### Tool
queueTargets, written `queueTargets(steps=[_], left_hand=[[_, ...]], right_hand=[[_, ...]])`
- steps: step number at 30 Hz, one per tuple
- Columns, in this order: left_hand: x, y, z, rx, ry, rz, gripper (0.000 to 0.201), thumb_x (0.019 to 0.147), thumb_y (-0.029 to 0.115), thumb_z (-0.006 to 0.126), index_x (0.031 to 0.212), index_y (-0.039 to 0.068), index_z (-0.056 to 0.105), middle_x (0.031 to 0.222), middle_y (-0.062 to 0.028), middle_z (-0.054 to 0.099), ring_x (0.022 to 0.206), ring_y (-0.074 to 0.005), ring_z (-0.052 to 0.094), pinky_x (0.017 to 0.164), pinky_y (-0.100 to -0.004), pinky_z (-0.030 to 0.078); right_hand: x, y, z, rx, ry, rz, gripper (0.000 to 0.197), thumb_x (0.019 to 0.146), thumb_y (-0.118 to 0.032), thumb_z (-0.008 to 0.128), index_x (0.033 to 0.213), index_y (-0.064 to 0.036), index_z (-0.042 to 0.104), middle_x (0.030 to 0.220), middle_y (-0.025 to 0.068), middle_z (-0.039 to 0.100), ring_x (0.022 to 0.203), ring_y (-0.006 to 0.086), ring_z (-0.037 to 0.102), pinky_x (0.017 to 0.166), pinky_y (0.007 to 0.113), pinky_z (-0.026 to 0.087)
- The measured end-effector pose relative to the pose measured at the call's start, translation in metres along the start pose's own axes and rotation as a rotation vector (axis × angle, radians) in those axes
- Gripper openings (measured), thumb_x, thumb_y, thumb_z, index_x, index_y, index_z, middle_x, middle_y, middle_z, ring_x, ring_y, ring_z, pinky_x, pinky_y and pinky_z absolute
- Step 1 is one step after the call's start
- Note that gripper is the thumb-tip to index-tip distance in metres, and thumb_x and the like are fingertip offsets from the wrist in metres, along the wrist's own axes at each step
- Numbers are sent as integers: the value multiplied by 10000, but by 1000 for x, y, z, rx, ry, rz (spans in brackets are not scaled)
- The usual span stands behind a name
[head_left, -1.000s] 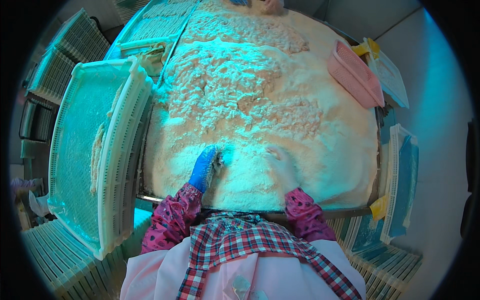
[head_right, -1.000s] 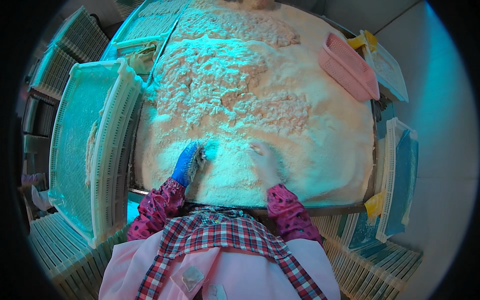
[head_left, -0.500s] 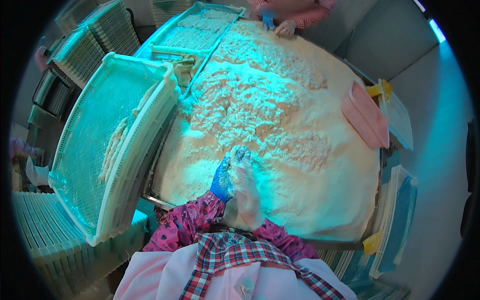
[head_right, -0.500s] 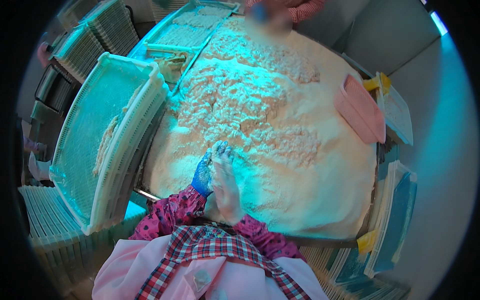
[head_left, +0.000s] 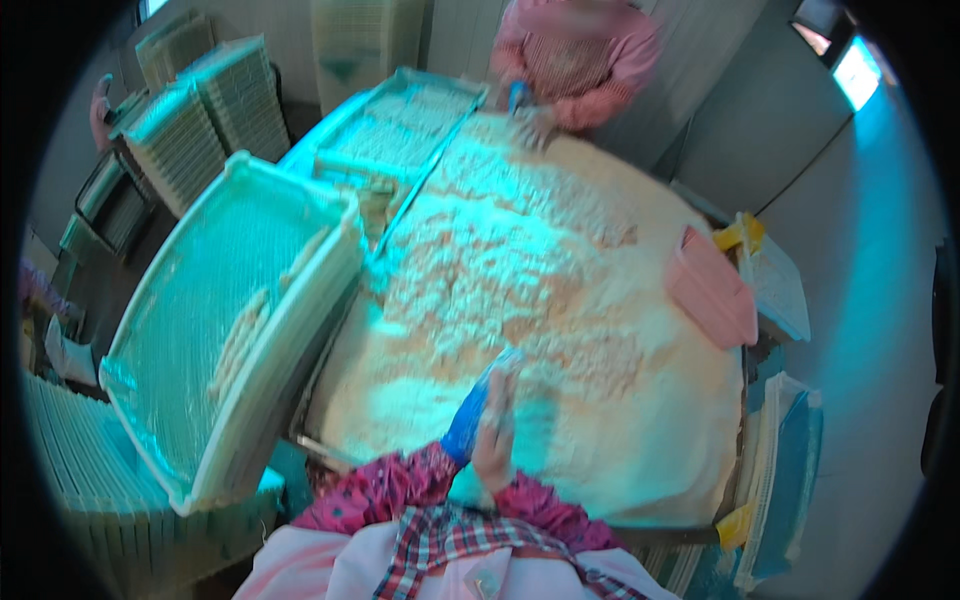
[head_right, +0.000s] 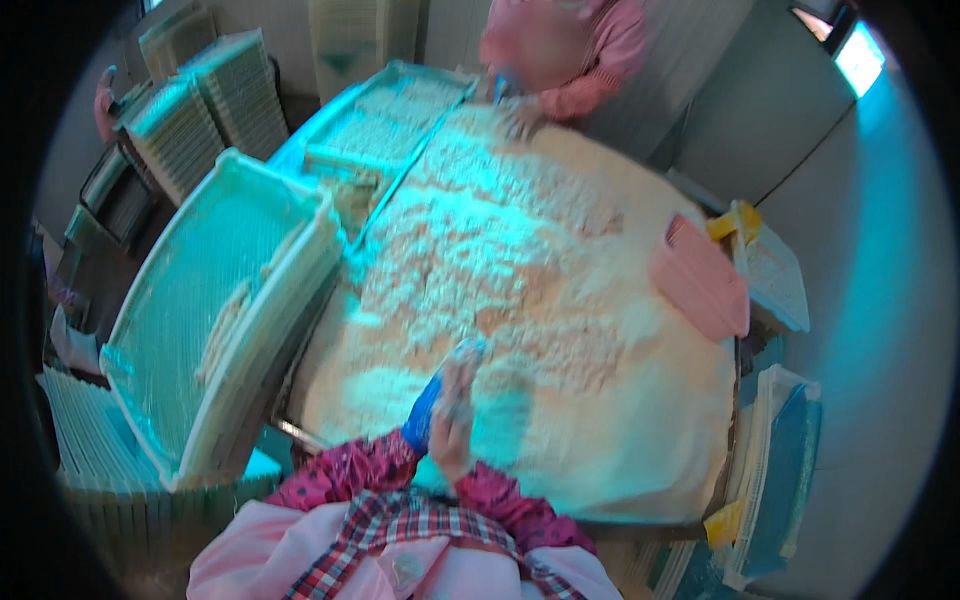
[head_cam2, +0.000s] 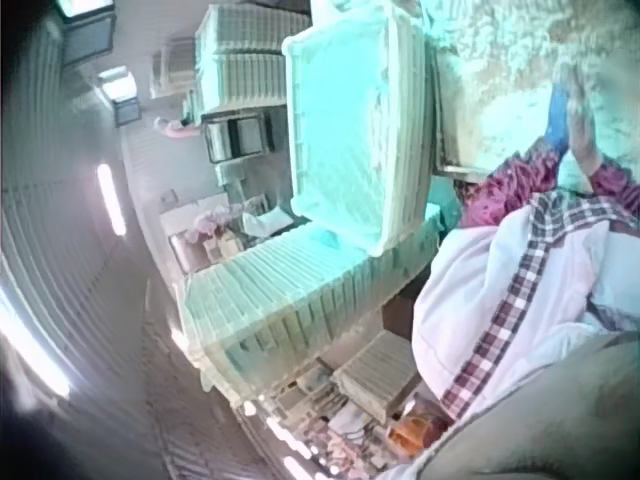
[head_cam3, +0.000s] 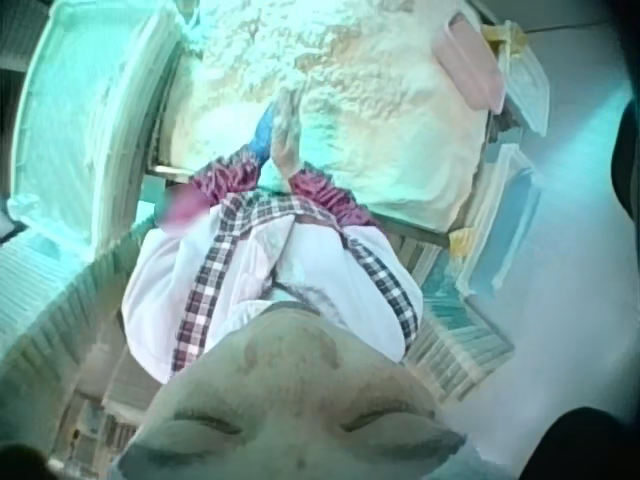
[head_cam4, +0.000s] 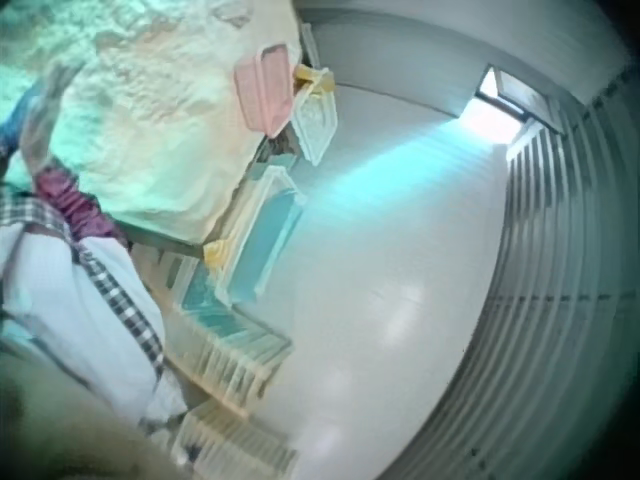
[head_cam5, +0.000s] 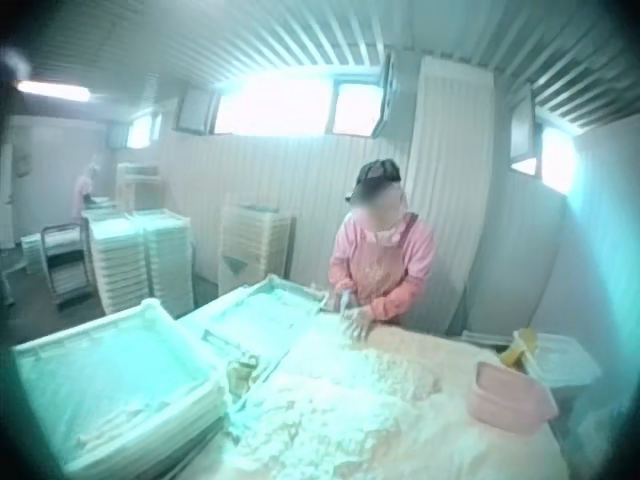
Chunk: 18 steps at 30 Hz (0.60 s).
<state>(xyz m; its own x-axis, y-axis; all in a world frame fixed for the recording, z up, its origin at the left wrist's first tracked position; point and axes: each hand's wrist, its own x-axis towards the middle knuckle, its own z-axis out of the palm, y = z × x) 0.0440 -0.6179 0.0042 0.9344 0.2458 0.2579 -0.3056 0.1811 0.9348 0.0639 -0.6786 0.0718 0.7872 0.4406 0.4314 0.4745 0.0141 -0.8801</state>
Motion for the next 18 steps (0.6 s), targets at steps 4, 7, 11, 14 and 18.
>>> queueTargets(steps=[4, 7, 11, 14, 18], left_hand=[[-19, -8, -12, -121, 22, -67, 535, 983, 269, 269, 1445, 43, 124, 1500, -102, 150, 1382, -205, 127, 1115, -336, 77], [10, 18, 17, -301, -126, 400, 638, 966, 387, 288, 1443, 22, 73, 1503, -145, 98, 1385, -313, 94, 1112, -421, 16], [-3, -1, -1, -247, -132, 9, 648, 961, 426, 264, 1442, 27, 95, 1501, -135, 114, 1381, -300, 116, 1116, -416, 27], [-8, -7, -8, -266, -110, -88, 659, 957, 455, 246, 1441, 30, 110, 1499, -128, 126, 1379, -291, 132, 1119, -412, 36], [-3, -10, -10, -404, -41, -170, 677, 951, 494, 222, 1439, 34, 132, 1497, -118, 141, 1376, -278, 154, 1123, -407, 47]], right_hand=[[8, 15, -3, -181, -67, -147, 527, 948, -303, 318, 1377, 2, 319, 1439, 272, 203, 1344, 441, 158, 1077, 461, 170], [7, 20, -5, -243, 8, -224, 563, 954, -297, 296, 1396, 43, 219, 1443, 292, 163, 1334, 441, 184, 1064, 449, 216], [2, 19, 0, -207, -18, -174, 568, 948, -293, 321, 1403, 29, 211, 1445, 288, 161, 1337, 443, 170, 1068, 457, 201], [-1, 20, 3, -213, -20, -170, 574, 944, -290, 339, 1408, 18, 205, 1447, 285, 160, 1339, 445, 160, 1071, 463, 189], [-2, 20, 4, -227, -22, -183, 584, 938, -287, 364, 1415, 4, 196, 1449, 281, 158, 1342, 448, 146, 1074, 471, 174]])
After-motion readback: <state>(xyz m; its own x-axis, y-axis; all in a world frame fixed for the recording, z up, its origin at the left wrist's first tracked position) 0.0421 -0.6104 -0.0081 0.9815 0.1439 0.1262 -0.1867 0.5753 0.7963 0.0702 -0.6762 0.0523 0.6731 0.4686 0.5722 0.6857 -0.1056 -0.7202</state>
